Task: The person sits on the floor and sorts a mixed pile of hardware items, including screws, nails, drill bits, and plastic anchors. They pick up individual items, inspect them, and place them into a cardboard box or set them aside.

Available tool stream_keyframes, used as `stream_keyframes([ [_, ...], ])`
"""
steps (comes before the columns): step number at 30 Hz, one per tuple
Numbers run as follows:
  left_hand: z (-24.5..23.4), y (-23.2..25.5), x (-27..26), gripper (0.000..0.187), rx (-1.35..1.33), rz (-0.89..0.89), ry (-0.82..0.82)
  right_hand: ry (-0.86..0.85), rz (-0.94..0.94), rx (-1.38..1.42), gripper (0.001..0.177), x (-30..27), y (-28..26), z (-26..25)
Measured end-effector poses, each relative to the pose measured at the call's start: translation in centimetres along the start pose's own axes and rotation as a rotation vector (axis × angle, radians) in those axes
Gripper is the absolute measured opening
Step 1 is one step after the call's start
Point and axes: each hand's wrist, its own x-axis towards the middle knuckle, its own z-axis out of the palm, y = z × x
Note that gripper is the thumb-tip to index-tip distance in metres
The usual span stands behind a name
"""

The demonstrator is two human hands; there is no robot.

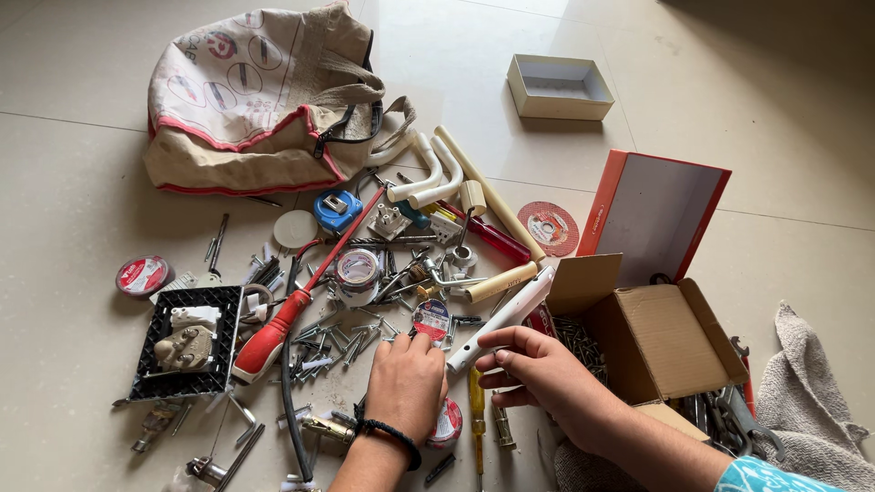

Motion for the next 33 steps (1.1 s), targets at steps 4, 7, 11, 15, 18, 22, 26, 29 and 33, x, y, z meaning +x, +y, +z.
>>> stream_keyframes([
  [4, 0.4, -0.1, -0.2, 0.005, -0.007, -0.035, -0.047, -0.002, -0.007, 0.041, 0.034, 0.4, 0.6, -0.3],
  [7, 0.5, -0.2, -0.2, 0.004, 0.020, -0.040, -0.037, -0.009, -0.023, 0.047, 0.036, 0.6, 0.9, -0.5],
  [11, -0.3, -0.1, -0.2, 0.012, -0.117, -0.073, 0.003, -0.025, -0.047, 0.044, 0.038, 0.7, 1.2, -0.4],
  [15, -1.4, 0.4, 0.2, 0.018, -0.520, -0.353, -0.107, -0.026, 0.001, 0.159, 0.036, 0.8, 1.3, -0.3],
  [18, -1.9, 0.9, 0.4, 0.019, -0.777, -0.457, -0.127, -0.027, 0.044, 0.233, 0.034, 0.9, 1.4, -0.2],
  [22, -2.5, 0.6, 0.7, 0.027, -0.859, -0.482, -0.056, -0.027, 0.026, 0.124, 0.033, 1.0, 1.4, 0.0],
  [26, -2.7, 1.6, 0.8, 0.020, -0.953, -0.334, 0.065, -0.098, 0.037, 0.187, 0.034, 0.8, 1.6, -0.1],
  [29, -2.8, 2.2, 0.3, 0.017, -0.790, -0.190, 0.013, -0.086, 0.043, 0.160, 0.035, 0.8, 1.7, -0.3],
  [33, -2.7, 1.8, 0.4, 0.018, -0.964, -0.141, -0.001, -0.028, 0.009, 0.088, 0.032, 0.7, 2.3, -0.7],
])
